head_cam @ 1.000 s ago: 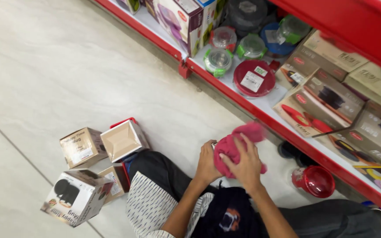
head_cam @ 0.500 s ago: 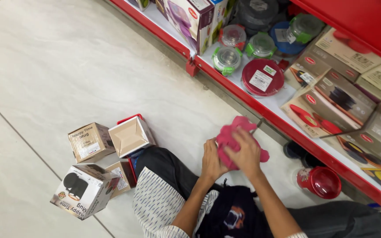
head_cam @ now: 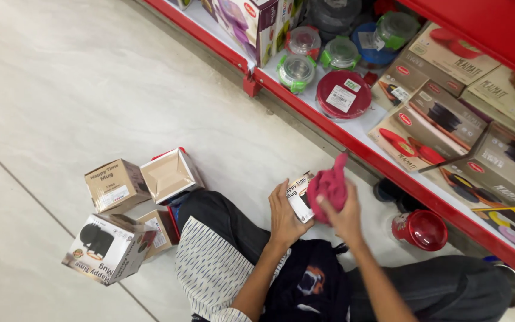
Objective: Cleaning mugs with a cloth and organizing them on shelves.
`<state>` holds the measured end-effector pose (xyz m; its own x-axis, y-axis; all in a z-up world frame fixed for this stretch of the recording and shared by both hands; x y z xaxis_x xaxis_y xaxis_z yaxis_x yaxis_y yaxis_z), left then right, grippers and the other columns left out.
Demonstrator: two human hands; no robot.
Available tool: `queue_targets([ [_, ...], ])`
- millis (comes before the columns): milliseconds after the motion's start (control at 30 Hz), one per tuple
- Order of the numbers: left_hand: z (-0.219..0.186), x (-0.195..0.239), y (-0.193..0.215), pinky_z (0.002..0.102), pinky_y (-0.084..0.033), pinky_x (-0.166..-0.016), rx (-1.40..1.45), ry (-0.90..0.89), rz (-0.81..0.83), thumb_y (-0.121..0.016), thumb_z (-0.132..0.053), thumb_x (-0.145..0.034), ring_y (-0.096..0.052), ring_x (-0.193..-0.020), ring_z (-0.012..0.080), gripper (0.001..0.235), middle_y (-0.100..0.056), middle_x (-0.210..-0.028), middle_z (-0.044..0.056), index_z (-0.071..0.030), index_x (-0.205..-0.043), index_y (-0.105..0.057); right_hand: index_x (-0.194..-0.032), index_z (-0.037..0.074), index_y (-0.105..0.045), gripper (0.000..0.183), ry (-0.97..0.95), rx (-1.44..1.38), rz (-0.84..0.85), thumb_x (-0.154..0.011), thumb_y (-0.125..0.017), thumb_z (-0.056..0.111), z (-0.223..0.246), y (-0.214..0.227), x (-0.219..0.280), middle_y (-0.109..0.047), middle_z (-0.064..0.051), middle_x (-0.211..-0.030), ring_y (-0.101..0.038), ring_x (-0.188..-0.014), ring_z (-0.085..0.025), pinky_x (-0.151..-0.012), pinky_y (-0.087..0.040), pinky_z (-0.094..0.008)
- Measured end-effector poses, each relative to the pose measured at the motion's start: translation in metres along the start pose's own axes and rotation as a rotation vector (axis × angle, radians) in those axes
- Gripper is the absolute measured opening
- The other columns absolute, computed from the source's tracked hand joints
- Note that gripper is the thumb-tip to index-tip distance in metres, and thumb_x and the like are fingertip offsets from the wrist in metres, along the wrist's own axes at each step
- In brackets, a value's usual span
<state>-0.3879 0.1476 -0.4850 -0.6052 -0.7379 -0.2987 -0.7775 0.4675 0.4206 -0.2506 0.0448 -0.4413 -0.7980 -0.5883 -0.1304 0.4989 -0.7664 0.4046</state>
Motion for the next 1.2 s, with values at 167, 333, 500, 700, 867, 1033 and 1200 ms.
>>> queue_targets([
  [167, -0.01, -0.006, 0.012, 0.052, -0.035, -0.111, 0.053, 0.125, 0.031, -0.093, -0.026, -0.056, -0.04, -0.126, 0.043, 0.12, -0.042, -0.137, 0.028, 0.002, -0.152, -0.026, -0.143, -0.005, -0.046, 0.07, -0.083, -0.318, -0.067, -0.088, -0.075, 0.025, -0.062, -0.017, 0.029, -0.061, -0.014, -0.134, -0.061, -0.121, -0.021, -0.104, -0.048, -0.036],
  [333, 0.021, -0.003, 0.002, 0.048, -0.041, -0.108, 0.155, 0.313, -0.106, -0.092, -0.022, -0.06, -0.047, -0.125, 0.0378, 0.115, -0.045, -0.131, 0.028, 0.001, -0.151, -0.026, -0.141, -0.006, -0.052, 0.058, -0.326, -0.538, -0.165, -0.092, -0.072, 0.018, -0.072, -0.025, 0.034, -0.062, -0.012, -0.134, -0.06, -0.123, -0.022, -0.106, -0.048, -0.036],
  [500, 0.082, 0.013, -0.02, 0.034, -0.051, -0.099, 0.805, 0.708, -0.217, -0.078, -0.016, -0.079, -0.057, -0.122, 0.0269, 0.1, -0.051, -0.139, 0.019, -0.012, -0.156, -0.015, -0.126, -0.006, -0.059, 0.067, 0.372, 0.295, -0.025, -0.066, -0.083, 0.012, 0.011, -0.046, 0.057, -0.057, -0.026, -0.13, -0.056, -0.123, -0.035, -0.101, -0.049, -0.042],
  [700, 0.069, 0.019, -0.02, 0.042, -0.046, -0.107, 0.817, 0.703, -0.091, -0.067, -0.051, -0.09, -0.055, -0.126, 0.0281, 0.083, -0.051, -0.141, 0.023, -0.009, -0.152, -0.033, -0.125, -0.003, -0.06, 0.056, 0.179, 0.101, -0.132, -0.077, -0.081, 0.014, -0.001, -0.019, 0.021, -0.062, -0.014, -0.122, -0.064, -0.115, -0.027, -0.103, -0.053, -0.042],
  [867, 0.071, 0.026, -0.028, 0.051, -0.047, -0.107, 1.157, 0.916, 0.074, -0.046, -0.074, -0.08, -0.055, -0.134, 0.0306, 0.093, -0.053, -0.147, 0.018, -0.014, -0.15, -0.036, -0.134, 0.003, -0.055, 0.056, -0.3, -0.717, -0.083, -0.084, -0.075, 0.015, -0.018, 0.0, -0.023, -0.063, -0.01, -0.127, -0.064, -0.116, -0.021, -0.104, -0.051, -0.038],
  [1033, 0.065, 0.026, -0.036, 0.05, -0.042, -0.114, 1.42, 0.907, 0.257, -0.045, -0.076, -0.085, -0.051, -0.142, 0.0346, 0.096, -0.051, -0.155, 0.019, -0.009, -0.154, -0.043, -0.129, -0.002, -0.058, 0.052, -0.46, -0.596, 0.185, -0.082, -0.073, 0.012, -0.051, 0.019, -0.036, -0.068, -0.012, -0.116, -0.069, -0.104, -0.022, -0.093, -0.057, -0.038],
  [1200, 0.06, 0.033, -0.043, 0.06, -0.043, -0.104, 1.361, 1.19, 0.56, -0.04, -0.082, -0.078, -0.055, -0.13, 0.0344, 0.099, -0.056, -0.146, 0.016, -0.013, -0.149, -0.05, -0.13, -0.001, -0.06, 0.051, -0.423, -0.345, 0.456, -0.082, -0.071, 0.014, -0.061, 0.032, -0.048, -0.07, -0.011, -0.121, -0.069, -0.106, -0.019, -0.094, -0.056, -0.033],
])
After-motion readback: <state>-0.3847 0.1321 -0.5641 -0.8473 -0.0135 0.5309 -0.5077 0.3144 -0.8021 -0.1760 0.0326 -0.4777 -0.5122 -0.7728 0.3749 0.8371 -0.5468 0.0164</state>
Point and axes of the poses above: each hand's wrist, its own x-axis away from the middle knuckle, its own y-axis out of the back of the hand, z = x × y, the point moved 4 cm from there along -x, towards the middle knuckle
